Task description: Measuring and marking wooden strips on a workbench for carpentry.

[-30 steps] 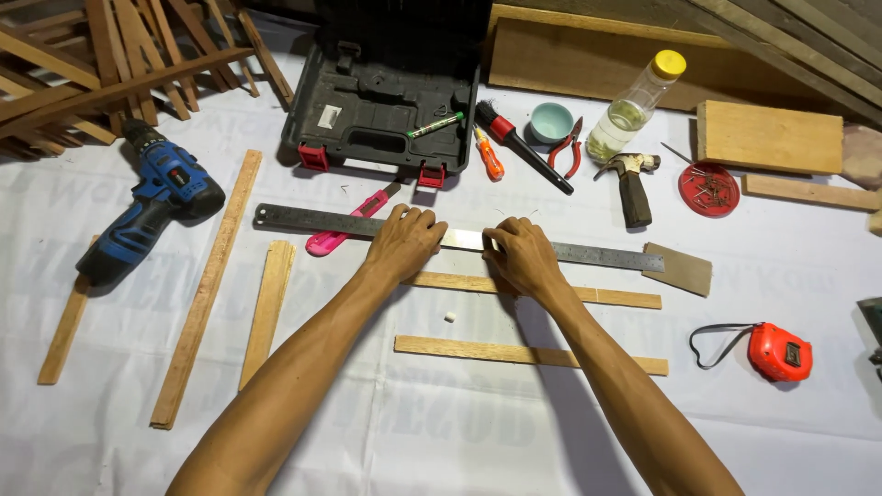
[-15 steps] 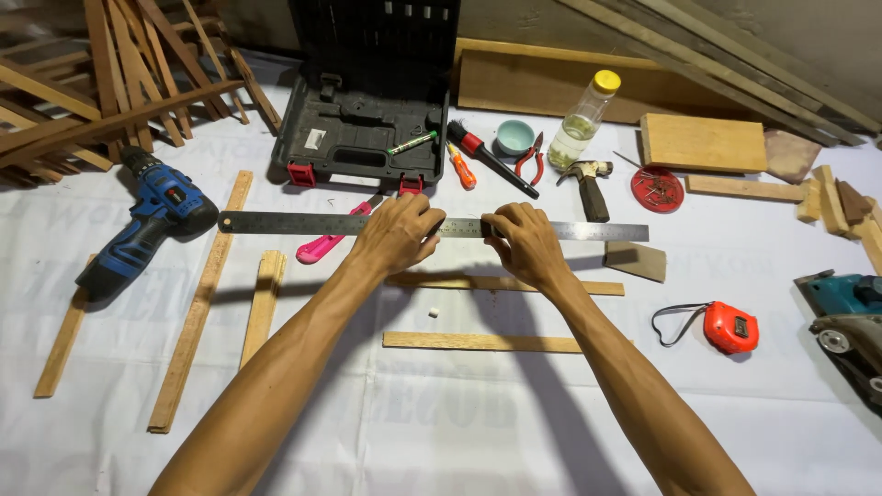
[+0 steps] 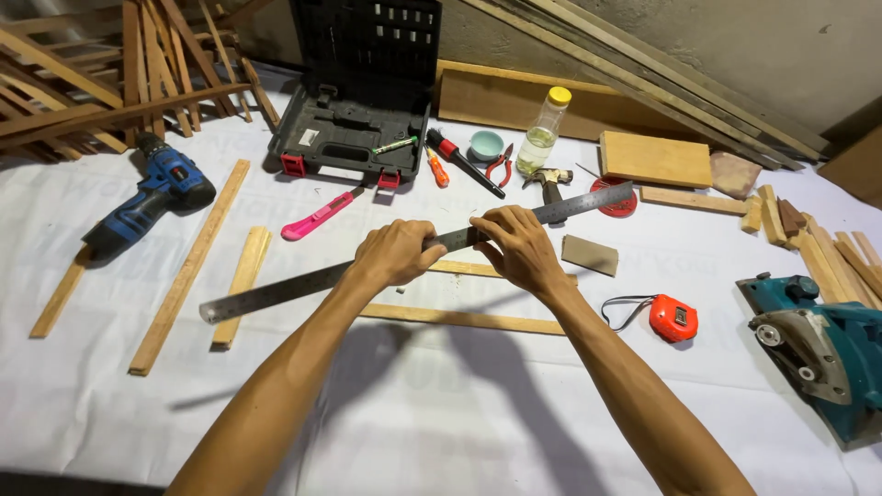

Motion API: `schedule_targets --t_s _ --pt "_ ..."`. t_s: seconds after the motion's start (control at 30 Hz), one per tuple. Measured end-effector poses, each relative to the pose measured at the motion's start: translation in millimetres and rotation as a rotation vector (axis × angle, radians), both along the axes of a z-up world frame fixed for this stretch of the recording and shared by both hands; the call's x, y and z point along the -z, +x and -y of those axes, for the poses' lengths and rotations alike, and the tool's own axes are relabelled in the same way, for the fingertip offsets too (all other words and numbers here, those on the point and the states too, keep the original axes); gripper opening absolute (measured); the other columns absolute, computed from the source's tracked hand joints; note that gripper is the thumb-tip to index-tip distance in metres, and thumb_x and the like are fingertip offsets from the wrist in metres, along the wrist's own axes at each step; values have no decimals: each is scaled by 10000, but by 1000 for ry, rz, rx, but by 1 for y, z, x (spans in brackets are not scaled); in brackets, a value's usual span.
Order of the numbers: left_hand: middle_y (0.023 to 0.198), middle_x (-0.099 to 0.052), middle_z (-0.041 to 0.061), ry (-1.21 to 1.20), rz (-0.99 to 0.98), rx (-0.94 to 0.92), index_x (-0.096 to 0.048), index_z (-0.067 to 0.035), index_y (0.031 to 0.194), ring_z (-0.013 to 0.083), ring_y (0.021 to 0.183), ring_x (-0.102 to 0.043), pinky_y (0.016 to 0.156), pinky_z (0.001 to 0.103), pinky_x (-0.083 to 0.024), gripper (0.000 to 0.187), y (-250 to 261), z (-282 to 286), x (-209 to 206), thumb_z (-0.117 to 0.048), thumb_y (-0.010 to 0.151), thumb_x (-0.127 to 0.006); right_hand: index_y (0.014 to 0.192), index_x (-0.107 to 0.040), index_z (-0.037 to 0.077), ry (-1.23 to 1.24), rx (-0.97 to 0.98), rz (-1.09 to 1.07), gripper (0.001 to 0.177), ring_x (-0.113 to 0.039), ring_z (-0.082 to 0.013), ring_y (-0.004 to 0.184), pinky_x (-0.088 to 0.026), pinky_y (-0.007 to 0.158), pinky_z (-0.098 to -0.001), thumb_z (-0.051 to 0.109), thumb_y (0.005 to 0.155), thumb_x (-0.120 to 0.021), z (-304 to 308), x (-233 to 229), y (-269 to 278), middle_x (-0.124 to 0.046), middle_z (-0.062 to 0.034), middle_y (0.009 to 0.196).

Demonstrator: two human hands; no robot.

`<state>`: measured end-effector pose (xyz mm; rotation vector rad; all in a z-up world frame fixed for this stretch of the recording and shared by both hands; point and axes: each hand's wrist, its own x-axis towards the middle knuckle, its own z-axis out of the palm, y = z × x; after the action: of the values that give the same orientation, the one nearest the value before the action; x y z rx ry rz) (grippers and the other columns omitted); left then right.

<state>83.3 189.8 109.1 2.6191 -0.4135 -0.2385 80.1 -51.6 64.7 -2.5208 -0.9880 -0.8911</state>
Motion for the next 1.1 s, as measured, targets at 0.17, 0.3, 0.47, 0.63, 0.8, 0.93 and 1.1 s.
schedule_targets --t_s 0.17,0.3,0.47,0.63,0.8,0.93,1.1 --pt "862 -752 103 -125 -29 -138 -729 -129 1044 314 834 -716 762 499 -531 361 -46 -12 30 -449 911 -628 1250 -676 117 -4 -87 -14 435 -605 -302 1123 -498 953 -433 166 837 -803 -16 10 -12 -655 -82 1197" --pt "845 -736 126 -199 -86 -313 -717 -92 1042 310 801 -708 752 479 -537 405 -80 -27 45 -463 913 -620 1277 -666 126 -23 -184 -3 445 -587 -310 1231 -489 999 -437 173 853 -792 -41 17 -18 -645 -93 1300" --pt "805 -733 137 -257 -96 -445 -734 -88 1037 287 768 -711 728 453 -542 402 -125 -44 54 -447 875 -652 1285 -664 126 -61 -295 -27 453 -575 -302 1251 -478 1022 -430 173 851 -786 -71 30 -39 -638 -80 1286" --pt "803 -731 194 -177 -208 -506 -765 54 947 286 761 -708 719 452 -547 568 -155 -57 83 -510 927 -701 1266 -668 143 -97 -399 -89 438 -583 -271 1194 -460 1012 -420 189 842 -772 -90 48 -62 -642 -57 1217" --pt "825 -745 131 -348 -123 -475 -667 -129 1267 239 716 -703 719 421 -565 491 -168 -50 73 -345 827 -659 1269 -660 138 -152 -465 -162 395 -583 -253 1138 -449 1003 -416 235 897 -748 -106 64 -80 -641 -40 1180" --pt "866 -736 123 -313 88 -386 -650 -91 1285 228 790 -679 737 407 -543 528 -157 -50 103 -297 802 -704 1312 -658 146 -138 -449 -146 424 -577 -252 1176 -450 1030 -415 242 909 -745 -104 63 -83 -641 -43 1218" --pt "696 -683 103 -339 -120 -498 -721 -120 1135 224 673 -665 642 417 -515 454 -160 -50 92 -478 859 -675 1289 -661 155 -46 -365 -134 455 -531 -305 1322 -452 1075 -436 252 862 -786 -87 61 -79 -603 -94 1349"
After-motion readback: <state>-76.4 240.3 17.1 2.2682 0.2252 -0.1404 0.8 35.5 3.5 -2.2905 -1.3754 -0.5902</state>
